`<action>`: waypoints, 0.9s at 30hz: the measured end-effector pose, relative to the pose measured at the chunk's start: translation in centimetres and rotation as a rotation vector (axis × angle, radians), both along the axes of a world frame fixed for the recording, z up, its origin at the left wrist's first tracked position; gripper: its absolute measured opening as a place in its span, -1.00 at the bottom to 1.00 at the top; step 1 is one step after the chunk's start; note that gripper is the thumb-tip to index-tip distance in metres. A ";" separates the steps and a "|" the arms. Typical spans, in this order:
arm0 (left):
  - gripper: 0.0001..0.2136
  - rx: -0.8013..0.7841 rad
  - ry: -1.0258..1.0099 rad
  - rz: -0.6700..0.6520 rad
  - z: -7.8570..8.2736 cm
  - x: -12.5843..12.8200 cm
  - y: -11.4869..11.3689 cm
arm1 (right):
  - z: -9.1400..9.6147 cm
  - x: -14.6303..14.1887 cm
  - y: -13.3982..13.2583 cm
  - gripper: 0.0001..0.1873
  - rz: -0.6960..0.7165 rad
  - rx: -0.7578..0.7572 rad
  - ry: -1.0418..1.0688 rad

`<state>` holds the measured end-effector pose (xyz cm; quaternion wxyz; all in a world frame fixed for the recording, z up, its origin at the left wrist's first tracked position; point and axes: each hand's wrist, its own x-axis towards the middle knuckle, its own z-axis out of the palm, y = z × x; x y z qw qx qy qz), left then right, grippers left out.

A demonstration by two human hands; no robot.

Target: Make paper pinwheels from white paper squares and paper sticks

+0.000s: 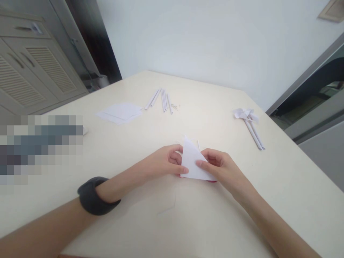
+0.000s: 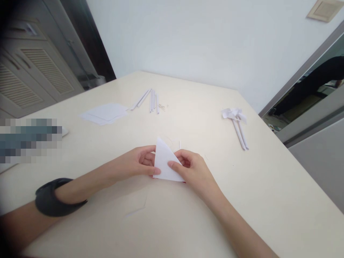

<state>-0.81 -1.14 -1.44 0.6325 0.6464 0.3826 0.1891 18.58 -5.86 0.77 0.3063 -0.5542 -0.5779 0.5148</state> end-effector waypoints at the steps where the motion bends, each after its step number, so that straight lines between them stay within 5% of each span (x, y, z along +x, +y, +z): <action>1: -0.66 0.012 0.010 -0.001 0.0 0.0 0.0 | 0.0 0.0 0.0 -0.86 0.009 -0.004 -0.004; 27: -0.75 -0.033 0.002 -0.027 0.6 0.2 0.0 | -0.4 0.1 0.0 -0.82 0.026 0.007 -0.124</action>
